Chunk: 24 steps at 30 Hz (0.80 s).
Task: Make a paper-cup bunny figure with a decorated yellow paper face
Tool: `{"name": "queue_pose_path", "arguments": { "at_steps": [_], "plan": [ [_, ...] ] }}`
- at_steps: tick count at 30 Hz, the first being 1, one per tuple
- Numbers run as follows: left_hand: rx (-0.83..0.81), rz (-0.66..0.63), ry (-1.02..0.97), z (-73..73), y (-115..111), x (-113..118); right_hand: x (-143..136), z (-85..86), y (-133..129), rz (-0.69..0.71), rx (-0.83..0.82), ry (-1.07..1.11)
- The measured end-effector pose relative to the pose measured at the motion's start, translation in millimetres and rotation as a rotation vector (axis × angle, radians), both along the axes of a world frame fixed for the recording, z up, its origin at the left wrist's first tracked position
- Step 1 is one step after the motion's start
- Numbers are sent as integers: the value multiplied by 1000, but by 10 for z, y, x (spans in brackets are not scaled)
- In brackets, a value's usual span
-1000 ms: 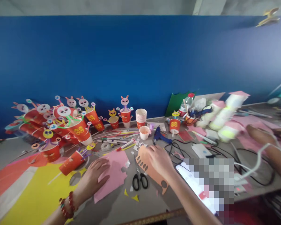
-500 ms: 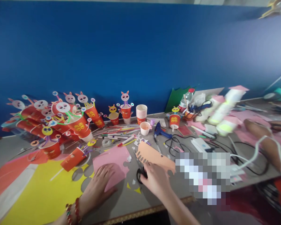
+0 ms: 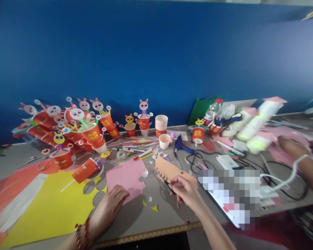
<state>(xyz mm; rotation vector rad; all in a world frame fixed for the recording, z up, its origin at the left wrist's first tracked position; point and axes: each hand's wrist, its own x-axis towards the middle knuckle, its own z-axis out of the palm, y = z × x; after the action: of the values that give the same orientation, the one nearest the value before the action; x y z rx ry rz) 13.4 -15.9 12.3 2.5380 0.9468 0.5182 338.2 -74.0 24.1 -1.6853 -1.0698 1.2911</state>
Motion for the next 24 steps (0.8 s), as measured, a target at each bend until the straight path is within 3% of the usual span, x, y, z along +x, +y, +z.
{"name": "queue_pose_path", "arguments": {
  "at_steps": [9,14,19,24],
  "plan": [
    [55,-22,80,51,14,-20,63,-8,-18,128,-6,177],
    [77,-8,277,162,14,8,94,47,-36,202,-118,218],
    [117,-8,559,281,16,182,52,69,-89,232,-157,286],
    [161,-12,597,284,10,254,-125,73,-188,314,-210,245]
  ]
}}
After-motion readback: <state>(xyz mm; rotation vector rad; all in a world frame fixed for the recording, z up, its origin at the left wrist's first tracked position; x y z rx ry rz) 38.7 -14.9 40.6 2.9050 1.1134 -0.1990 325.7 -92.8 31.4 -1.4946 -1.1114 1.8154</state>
